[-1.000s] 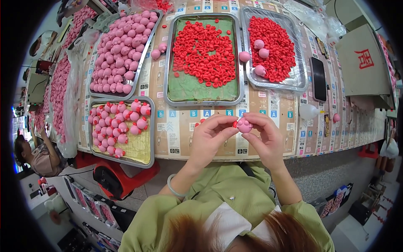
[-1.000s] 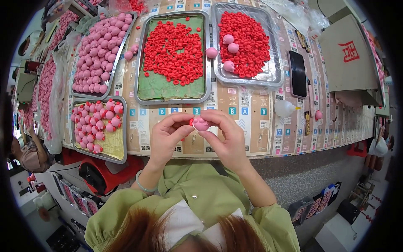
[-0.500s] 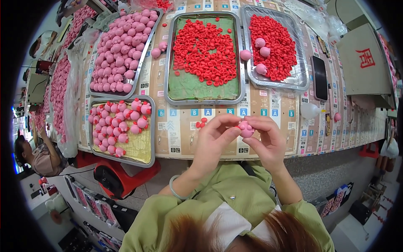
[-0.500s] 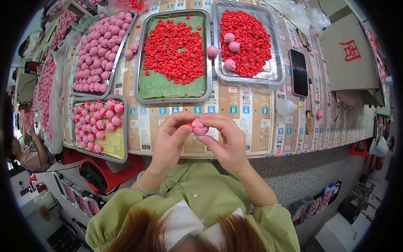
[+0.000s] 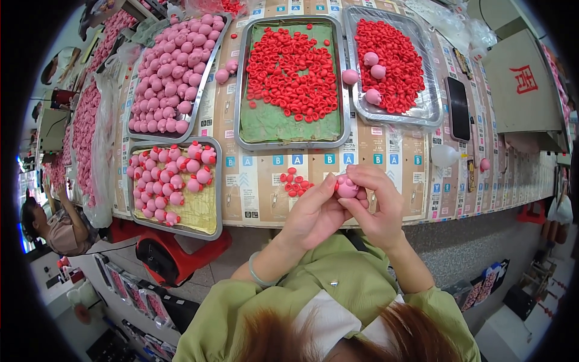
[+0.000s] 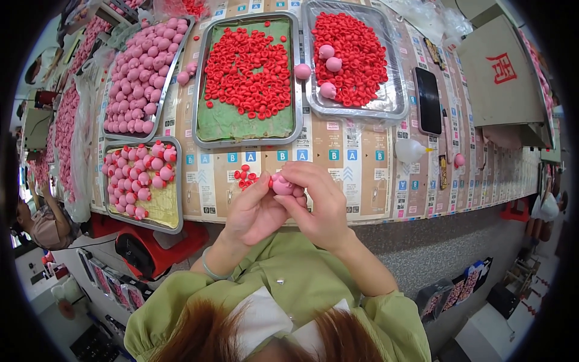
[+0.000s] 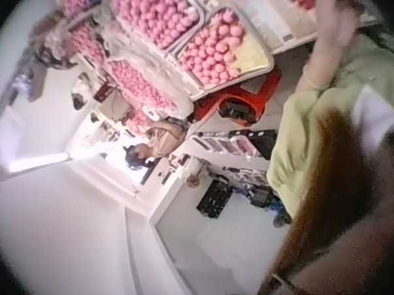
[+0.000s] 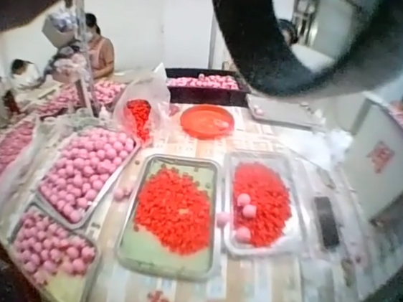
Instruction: Glue small red components onto larger pink ball parts to assemble toys.
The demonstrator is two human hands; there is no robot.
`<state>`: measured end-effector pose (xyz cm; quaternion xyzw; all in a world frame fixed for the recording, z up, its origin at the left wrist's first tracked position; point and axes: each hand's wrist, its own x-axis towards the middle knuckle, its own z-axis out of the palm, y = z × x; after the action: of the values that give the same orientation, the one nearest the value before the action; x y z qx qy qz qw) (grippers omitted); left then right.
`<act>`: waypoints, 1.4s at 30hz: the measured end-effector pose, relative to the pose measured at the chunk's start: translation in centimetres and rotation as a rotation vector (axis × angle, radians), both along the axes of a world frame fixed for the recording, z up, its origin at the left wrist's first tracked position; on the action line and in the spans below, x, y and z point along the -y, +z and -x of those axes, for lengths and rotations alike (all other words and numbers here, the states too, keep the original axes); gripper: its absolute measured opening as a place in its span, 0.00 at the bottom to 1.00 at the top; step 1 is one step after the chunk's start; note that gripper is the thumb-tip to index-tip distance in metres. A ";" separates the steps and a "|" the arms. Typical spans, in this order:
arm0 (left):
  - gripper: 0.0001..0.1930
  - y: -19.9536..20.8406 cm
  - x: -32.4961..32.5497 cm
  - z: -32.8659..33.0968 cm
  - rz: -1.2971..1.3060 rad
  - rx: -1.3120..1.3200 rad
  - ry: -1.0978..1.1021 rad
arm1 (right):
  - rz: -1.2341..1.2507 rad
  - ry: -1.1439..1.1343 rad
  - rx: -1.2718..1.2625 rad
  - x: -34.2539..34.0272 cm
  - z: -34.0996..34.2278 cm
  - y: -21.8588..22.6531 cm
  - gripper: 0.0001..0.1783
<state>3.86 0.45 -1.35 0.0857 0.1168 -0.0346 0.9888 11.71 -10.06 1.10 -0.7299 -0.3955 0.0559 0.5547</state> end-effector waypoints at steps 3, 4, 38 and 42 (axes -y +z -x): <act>0.18 -0.1 0.2 -0.1 -0.025 0.030 -0.001 | -0.009 0.004 -0.008 0.3 0.1 -0.2 0.18; 0.18 -0.2 0.2 -0.1 -0.026 0.030 -0.003 | -0.019 0.002 -0.025 0.3 0.1 -0.3 0.18; 0.17 -3.2 -3.1 -0.1 -2.451 -0.250 0.166 | 0.421 -0.127 -0.223 2.4 -3.9 -4.9 0.15; 0.21 -3.3 -2.1 -0.9 -2.617 -0.206 0.186 | 0.377 -0.175 -0.301 2.0 -3.5 -4.2 0.16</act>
<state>4.77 2.54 -4.67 0.9625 0.1436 0.1649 0.1603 15.18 -12.09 -3.12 -0.8353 -0.2261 0.1884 0.4643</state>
